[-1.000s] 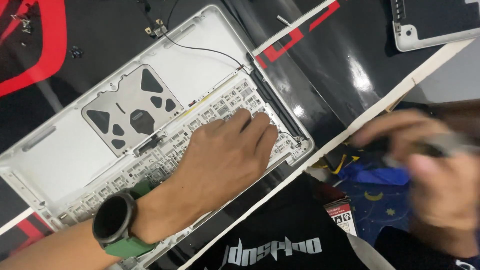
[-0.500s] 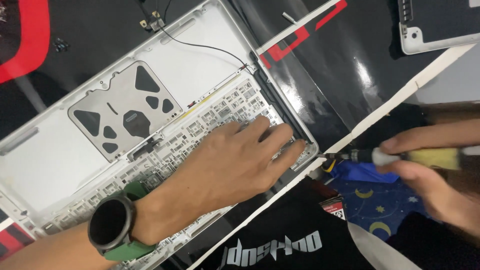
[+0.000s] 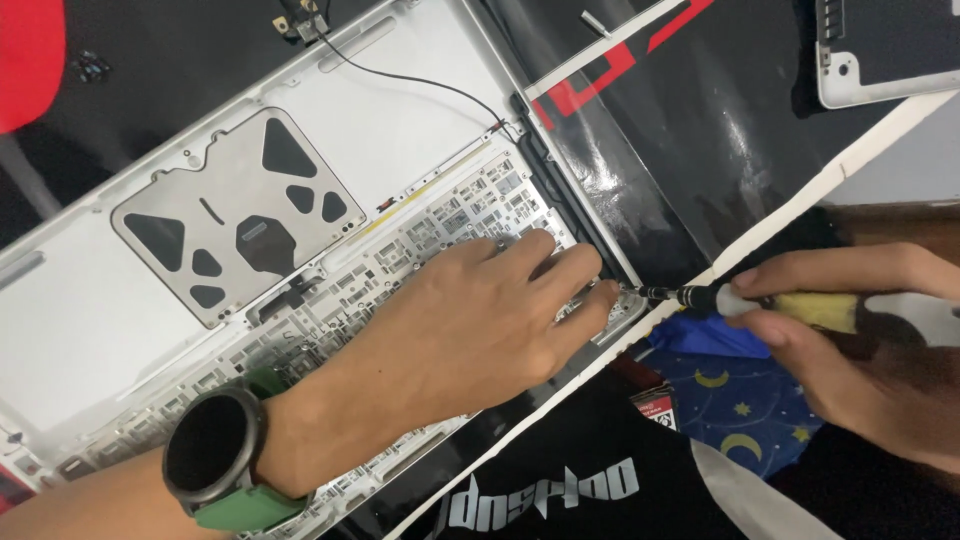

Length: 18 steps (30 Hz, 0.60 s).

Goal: Disassembling a laptop keyboard assembly by removing screws and disconnecting internal ribbon cables.

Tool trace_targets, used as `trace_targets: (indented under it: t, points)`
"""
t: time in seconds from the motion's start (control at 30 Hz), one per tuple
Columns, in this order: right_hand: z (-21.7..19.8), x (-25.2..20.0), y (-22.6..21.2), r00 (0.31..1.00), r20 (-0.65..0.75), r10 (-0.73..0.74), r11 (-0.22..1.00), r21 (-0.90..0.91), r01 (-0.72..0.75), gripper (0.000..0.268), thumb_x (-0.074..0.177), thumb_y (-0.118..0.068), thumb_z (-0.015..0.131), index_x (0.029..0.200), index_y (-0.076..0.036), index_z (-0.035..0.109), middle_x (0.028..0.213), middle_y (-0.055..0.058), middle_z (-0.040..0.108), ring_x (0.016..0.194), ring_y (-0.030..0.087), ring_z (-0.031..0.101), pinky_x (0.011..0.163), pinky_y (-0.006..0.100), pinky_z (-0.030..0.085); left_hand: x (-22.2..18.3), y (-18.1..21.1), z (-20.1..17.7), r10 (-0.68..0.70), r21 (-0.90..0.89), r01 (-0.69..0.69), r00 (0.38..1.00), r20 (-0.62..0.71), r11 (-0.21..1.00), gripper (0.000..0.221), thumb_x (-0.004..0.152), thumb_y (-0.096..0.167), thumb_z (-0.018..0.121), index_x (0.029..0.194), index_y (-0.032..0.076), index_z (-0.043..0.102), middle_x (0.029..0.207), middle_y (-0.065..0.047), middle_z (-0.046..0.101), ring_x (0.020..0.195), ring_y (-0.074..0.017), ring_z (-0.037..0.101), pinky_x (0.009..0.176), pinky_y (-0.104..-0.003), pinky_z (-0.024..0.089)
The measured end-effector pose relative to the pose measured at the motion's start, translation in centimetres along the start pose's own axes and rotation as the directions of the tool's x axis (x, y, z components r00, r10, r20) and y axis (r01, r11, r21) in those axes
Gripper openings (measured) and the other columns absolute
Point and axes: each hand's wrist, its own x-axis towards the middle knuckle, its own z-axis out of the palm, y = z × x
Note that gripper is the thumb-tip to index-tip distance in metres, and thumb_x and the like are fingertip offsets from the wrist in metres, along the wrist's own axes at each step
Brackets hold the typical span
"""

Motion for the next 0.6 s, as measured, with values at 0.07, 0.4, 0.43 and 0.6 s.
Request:
trace_targets:
  t: [0.07, 0.4, 0.43, 0.6]
  points:
    - [0.0, -0.1, -0.4, 1.000, 0.004, 0.023, 1.000, -0.006, -0.023, 0.028, 0.088, -0.015, 0.073, 0.111, 0.000, 0.073, 0.109, 0.008, 0.075, 0.084, 0.013, 0.071, 0.079, 0.026, 0.056, 0.1, 0.0, -0.1, -0.001, -0.023, 0.002, 1.000, 0.031, 1.000, 0.037, 0.088, 0.007, 0.073, 0.125, 0.014, 0.066, 0.115, -0.007, 0.060, 0.095, -0.0228, 0.063, 0.048, -0.030, 0.057]
    - [-0.4, -0.7, 1.3, 0.992, 0.120, -0.043, 0.999, 0.022, 0.040, 0.042, 0.078, -0.018, 0.075, 0.118, -0.006, 0.070, 0.118, 0.005, 0.076, 0.083, 0.008, 0.078, 0.072, 0.021, 0.061, -0.1, 0.0, 0.1, -0.009, -0.010, 0.009, 1.000, 0.010, 1.000, 0.035, 0.088, 0.006, 0.072, 0.121, 0.015, 0.068, 0.109, -0.004, 0.060, 0.085, -0.0181, 0.058, 0.042, -0.027, 0.051]
    - [-0.6, -0.6, 1.5, 0.977, 0.135, -0.163, 0.985, -0.035, 0.169, 0.044, 0.077, -0.018, 0.078, 0.118, -0.008, 0.069, 0.119, 0.003, 0.075, 0.083, 0.007, 0.078, 0.073, 0.021, 0.060, -0.1, 0.0, 0.1, -0.010, -0.015, 0.010, 1.000, 0.000, 1.000, 0.036, 0.087, 0.007, 0.073, 0.121, 0.016, 0.068, 0.109, -0.004, 0.060, 0.084, -0.0182, 0.059, 0.043, -0.027, 0.051]
    - [-0.3, -0.3, -0.1, 0.983, 0.089, -0.161, 0.985, -0.055, 0.166, 0.039, 0.079, -0.012, 0.079, 0.116, -0.001, 0.071, 0.108, 0.008, 0.076, 0.066, 0.009, 0.076, 0.063, 0.021, 0.061, -0.2, -0.1, -0.1, -0.018, 0.007, 0.018, 1.000, -0.025, 1.000, 0.037, 0.086, 0.007, 0.074, 0.121, 0.019, 0.070, 0.108, -0.002, 0.059, 0.084, -0.0185, 0.060, 0.042, -0.028, 0.050]
